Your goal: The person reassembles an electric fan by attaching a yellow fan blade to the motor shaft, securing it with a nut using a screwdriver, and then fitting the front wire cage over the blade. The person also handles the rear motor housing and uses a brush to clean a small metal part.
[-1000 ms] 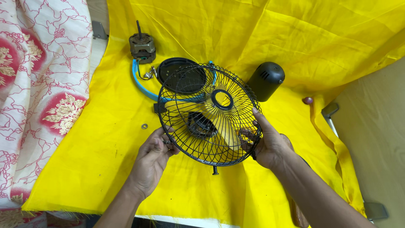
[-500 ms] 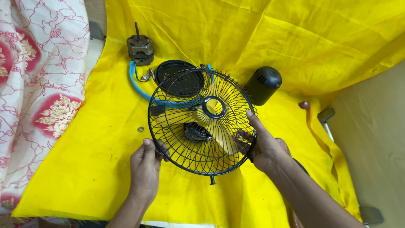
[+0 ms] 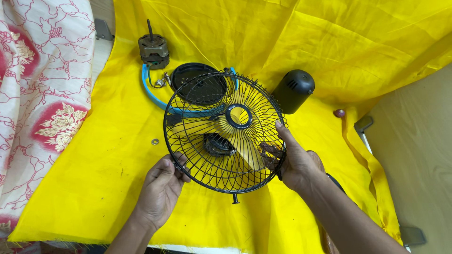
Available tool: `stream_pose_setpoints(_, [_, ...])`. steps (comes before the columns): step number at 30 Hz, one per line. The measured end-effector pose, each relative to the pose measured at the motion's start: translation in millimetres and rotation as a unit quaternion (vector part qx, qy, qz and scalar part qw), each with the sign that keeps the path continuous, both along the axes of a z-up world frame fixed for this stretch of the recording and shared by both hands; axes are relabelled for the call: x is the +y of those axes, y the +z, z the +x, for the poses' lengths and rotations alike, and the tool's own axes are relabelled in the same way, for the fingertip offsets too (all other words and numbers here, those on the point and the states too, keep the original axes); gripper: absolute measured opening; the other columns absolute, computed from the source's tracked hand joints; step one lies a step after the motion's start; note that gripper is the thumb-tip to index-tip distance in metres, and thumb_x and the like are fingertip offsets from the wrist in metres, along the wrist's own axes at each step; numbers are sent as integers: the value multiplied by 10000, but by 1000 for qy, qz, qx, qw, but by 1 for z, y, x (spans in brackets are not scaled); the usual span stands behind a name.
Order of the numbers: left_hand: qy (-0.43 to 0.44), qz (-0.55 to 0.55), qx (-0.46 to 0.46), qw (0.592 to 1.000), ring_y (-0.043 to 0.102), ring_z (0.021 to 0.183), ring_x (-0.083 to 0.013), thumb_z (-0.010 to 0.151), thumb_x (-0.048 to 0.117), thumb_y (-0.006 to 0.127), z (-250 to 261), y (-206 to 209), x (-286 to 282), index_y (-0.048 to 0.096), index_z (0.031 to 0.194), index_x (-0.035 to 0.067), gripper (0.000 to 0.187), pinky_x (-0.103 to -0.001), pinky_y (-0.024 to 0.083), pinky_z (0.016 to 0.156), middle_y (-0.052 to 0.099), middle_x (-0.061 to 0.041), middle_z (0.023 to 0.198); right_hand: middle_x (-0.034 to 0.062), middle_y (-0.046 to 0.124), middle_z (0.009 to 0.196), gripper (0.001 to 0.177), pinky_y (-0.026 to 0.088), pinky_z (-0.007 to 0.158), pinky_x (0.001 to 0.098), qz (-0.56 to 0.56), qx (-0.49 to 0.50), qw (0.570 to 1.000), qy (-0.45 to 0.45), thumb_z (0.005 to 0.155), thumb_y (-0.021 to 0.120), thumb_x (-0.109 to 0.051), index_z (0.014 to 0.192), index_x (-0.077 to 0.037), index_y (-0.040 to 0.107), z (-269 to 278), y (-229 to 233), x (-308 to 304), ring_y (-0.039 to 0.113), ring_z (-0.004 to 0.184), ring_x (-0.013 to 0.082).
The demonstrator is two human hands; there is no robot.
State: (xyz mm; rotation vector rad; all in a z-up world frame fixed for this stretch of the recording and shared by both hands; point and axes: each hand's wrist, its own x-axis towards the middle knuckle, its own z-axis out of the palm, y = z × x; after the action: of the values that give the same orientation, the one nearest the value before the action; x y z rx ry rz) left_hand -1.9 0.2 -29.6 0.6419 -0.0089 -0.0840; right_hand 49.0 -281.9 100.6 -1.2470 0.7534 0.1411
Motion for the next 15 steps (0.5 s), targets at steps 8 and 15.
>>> stream_pose_setpoints(8, [-26, -7, 44, 999, 584, 1105, -194, 984, 266, 568, -2, 12, 1, 646, 1013, 131, 158, -430, 464, 939, 662, -1, 1159, 108, 753, 1025, 552, 591, 685, 337, -13, 4, 1000, 4, 823, 762, -485, 1235, -135, 651, -5, 4, 3, 732, 793, 181])
stream_pose_setpoints(15, [-63, -72, 40, 995, 654, 1214, -255, 932, 172, 666, 3, 9, 5, 669, 857, 168, 76, -584, 483, 1034, 701, -23, 1076, 111, 766, 1019, 559, 594, 692, 382, -20, 11, 1000, 13, 809, 762, -498, 1217, -133, 646, -7, 10, 3, 699, 765, 241])
